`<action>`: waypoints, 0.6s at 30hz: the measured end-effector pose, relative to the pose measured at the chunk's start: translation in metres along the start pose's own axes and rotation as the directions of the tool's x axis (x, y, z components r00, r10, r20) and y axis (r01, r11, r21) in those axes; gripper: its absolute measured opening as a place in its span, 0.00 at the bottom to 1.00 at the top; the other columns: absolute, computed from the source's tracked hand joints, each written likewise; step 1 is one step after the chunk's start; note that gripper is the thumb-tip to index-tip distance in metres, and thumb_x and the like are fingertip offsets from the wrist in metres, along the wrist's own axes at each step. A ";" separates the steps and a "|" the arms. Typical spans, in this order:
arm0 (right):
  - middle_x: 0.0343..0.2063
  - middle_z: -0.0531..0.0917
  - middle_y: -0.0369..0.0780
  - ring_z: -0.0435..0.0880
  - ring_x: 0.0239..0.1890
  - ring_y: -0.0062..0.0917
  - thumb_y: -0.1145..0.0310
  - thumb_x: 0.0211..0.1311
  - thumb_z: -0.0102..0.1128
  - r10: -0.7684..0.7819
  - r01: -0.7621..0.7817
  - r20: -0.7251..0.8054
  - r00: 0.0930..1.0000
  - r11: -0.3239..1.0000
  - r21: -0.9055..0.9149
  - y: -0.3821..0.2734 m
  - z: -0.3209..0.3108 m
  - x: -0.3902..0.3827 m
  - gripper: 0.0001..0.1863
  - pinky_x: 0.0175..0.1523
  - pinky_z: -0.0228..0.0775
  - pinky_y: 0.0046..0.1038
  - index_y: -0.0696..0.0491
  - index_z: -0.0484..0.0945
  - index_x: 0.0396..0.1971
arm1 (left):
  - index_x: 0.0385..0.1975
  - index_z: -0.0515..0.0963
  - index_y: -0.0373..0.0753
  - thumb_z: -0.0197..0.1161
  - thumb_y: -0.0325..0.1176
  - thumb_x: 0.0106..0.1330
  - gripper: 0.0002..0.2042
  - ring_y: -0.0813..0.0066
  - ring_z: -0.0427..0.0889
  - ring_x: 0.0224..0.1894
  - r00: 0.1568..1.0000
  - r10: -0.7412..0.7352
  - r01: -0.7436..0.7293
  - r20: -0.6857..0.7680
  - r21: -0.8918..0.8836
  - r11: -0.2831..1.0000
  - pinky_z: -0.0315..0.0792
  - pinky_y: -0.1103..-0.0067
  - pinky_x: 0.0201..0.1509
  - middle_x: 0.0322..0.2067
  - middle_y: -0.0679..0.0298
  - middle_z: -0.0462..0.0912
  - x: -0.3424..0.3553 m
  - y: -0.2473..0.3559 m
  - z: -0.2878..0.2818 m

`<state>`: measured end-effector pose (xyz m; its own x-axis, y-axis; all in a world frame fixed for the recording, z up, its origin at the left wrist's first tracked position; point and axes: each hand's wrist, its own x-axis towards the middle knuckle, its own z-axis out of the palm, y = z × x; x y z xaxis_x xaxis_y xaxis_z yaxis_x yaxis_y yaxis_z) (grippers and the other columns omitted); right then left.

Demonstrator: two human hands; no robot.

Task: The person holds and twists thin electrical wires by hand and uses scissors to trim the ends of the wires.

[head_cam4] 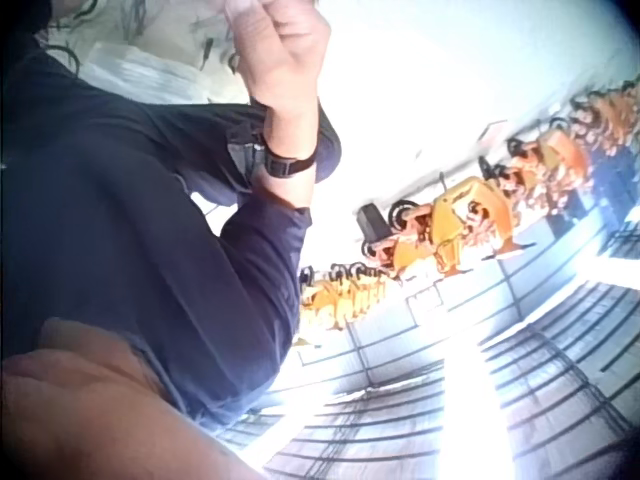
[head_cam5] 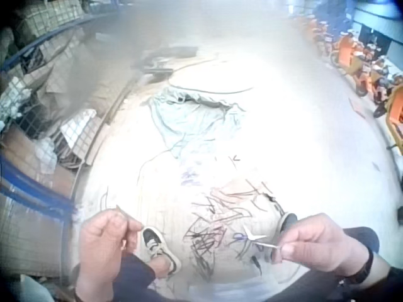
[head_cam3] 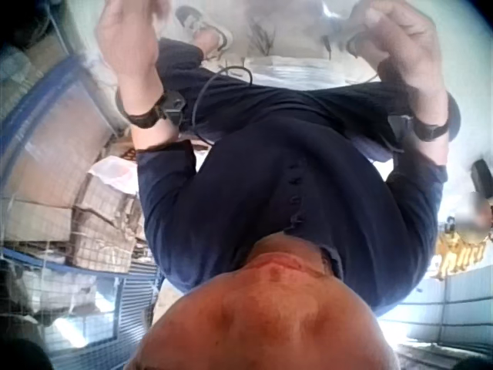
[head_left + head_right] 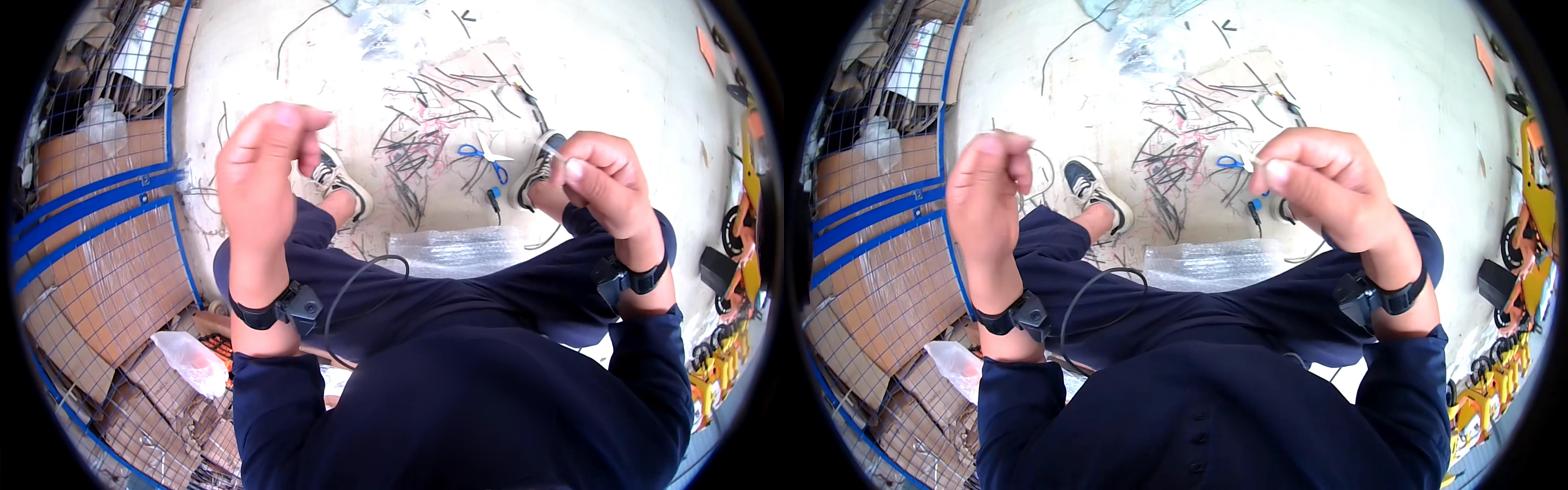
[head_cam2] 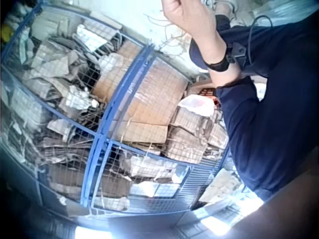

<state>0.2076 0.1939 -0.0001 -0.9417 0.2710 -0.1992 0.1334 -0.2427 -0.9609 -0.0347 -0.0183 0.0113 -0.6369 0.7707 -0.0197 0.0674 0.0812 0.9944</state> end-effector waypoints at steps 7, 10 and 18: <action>0.26 0.80 0.32 0.71 0.27 0.12 0.72 0.66 0.53 0.027 -0.021 0.113 0.993 0.998 -0.054 -0.004 0.014 0.002 0.08 0.33 0.62 0.16 0.59 0.80 0.32 | 0.47 0.78 0.35 0.62 0.33 0.62 0.14 0.67 0.76 0.47 0.846 0.519 -0.490 0.125 0.567 0.662 0.66 0.75 0.53 0.42 0.59 0.81 0.010 0.004 0.019; 0.27 0.80 0.33 0.73 0.28 0.13 0.73 0.66 0.52 0.056 -0.025 0.187 0.981 0.986 -0.164 -0.003 0.015 0.005 0.08 0.35 0.64 0.17 0.59 0.79 0.32 | 0.48 0.78 0.40 0.64 0.35 0.58 0.17 0.60 0.74 0.55 0.733 0.547 -0.659 0.405 0.620 0.425 0.60 0.68 0.62 0.46 0.58 0.80 0.004 0.025 0.029; 0.27 0.81 0.36 0.76 0.31 0.16 0.74 0.64 0.53 0.073 0.015 0.295 0.953 0.958 -0.285 -0.003 0.012 0.011 0.07 0.37 0.67 0.20 0.61 0.79 0.33 | 0.38 0.82 0.45 0.69 0.29 0.49 0.14 0.65 0.79 0.40 0.710 0.423 -0.698 0.563 0.481 0.530 0.64 0.66 0.58 0.32 0.64 0.81 -0.004 -0.007 0.039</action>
<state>0.1932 0.1864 0.0034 -0.9786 -0.0344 -0.2027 0.2014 0.0372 -0.9788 -0.0026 0.0024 0.0003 0.0092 0.9372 0.3486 0.8500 -0.1909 0.4909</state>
